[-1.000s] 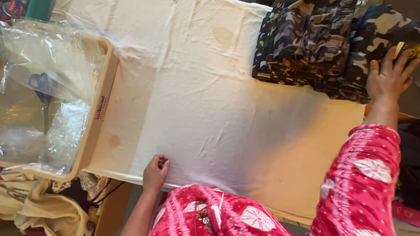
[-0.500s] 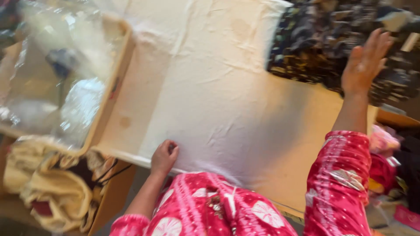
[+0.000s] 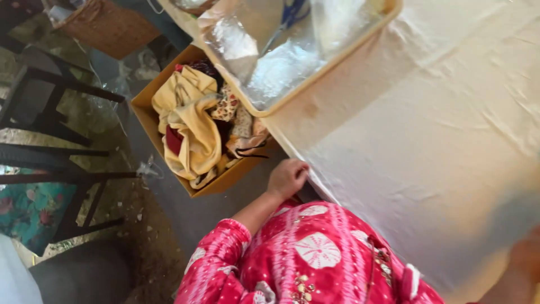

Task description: The person repeatedly takes camouflage-patterned pants from a cardboard box, unfolds them on a table, and folds them neatly. The folded pants are then placed in a stack on the table. The person also briefly handles a red garment from the box.

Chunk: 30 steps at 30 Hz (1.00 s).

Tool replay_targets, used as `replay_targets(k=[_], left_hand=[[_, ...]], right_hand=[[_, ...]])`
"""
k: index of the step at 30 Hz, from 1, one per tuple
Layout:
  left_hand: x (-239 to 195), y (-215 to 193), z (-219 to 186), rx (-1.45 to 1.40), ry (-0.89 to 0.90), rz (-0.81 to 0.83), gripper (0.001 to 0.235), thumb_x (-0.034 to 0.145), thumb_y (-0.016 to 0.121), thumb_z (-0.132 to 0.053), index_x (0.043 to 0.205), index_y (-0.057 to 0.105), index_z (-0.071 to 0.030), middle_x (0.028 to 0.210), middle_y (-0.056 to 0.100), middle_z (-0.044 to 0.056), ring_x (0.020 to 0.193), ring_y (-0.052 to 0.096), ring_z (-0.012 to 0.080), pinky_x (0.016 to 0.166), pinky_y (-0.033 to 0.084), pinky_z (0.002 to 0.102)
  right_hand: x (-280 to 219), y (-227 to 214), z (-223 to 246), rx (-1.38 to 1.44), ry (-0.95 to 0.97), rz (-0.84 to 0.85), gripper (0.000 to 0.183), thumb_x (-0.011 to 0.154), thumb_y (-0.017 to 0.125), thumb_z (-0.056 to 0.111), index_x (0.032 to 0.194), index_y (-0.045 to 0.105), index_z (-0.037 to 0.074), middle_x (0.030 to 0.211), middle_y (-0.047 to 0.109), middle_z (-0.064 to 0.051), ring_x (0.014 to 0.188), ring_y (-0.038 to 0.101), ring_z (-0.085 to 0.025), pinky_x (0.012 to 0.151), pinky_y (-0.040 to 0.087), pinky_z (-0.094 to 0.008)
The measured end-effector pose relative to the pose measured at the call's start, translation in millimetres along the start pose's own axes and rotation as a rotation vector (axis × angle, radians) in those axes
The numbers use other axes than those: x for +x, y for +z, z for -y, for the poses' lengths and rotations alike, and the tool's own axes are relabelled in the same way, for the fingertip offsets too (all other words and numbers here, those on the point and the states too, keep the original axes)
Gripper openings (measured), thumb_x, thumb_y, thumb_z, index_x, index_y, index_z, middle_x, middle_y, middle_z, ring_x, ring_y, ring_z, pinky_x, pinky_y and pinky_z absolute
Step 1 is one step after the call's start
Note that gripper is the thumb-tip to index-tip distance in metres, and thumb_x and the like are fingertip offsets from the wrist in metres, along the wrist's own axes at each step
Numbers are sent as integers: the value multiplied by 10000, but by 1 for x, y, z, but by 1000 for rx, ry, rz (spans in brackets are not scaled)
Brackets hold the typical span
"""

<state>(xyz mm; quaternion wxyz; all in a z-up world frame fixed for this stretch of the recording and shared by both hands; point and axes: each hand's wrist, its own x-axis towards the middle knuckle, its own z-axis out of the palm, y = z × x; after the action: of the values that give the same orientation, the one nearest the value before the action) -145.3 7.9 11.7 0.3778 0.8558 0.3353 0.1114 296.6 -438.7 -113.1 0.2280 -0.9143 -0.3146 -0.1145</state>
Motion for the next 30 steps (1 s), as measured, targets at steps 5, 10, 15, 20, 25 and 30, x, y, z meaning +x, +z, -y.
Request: replay_targets(k=[5,10,15,20,25,30], left_hand=[[3,-48,100,169,-133,-553,211,819,749,-204,1008,687,-137,1045,663,95,1023,615,340,924,485,468],[27,-110,177,337,-605,-567,675,798,855,-352,1337,496,-165,1477,364,215,1374,277,445,1101,279,617],[28,-171,241,204,-1002,-500,1239,720,919,-430,1660,142,-208,1670,-184,246,1517,-204,449,1203,-3,704],[29,-204,303,-21,-1461,-363,1051,686,934,-451,1524,331,-257,1692,-89,223,1540,-34,466,1169,136,695],[51,-145,363,-41,-823,-687,489,739,784,-309,1199,716,-157,1144,748,146,1081,681,366,964,525,480],[85,-141,258,-27,-341,-646,356,705,815,-297,954,742,-54,1002,690,205,995,622,425,868,489,513]], right_hand=[[-63,21,100,-52,-16,-42,420,1152,504,276,1421,547,-44,1501,502,-268,1388,472,-455,1228,379,-550],[-40,27,266,-7,-30,191,552,1126,546,401,1529,522,25,1593,450,-270,1509,356,-459,1242,236,-620],[-20,48,342,-63,-54,383,731,1049,570,456,1646,397,72,1713,298,-279,1596,187,-467,1257,110,-634],[-7,50,362,-144,67,446,824,990,609,486,1665,352,89,1703,261,-277,1569,169,-489,1265,131,-587],[-16,54,355,-154,39,396,767,1048,611,468,1647,355,63,1711,280,-275,1600,188,-488,1299,157,-593],[-20,71,339,-186,-18,361,700,1092,635,409,1615,353,39,1682,287,-276,1607,218,-493,1314,192,-609]])
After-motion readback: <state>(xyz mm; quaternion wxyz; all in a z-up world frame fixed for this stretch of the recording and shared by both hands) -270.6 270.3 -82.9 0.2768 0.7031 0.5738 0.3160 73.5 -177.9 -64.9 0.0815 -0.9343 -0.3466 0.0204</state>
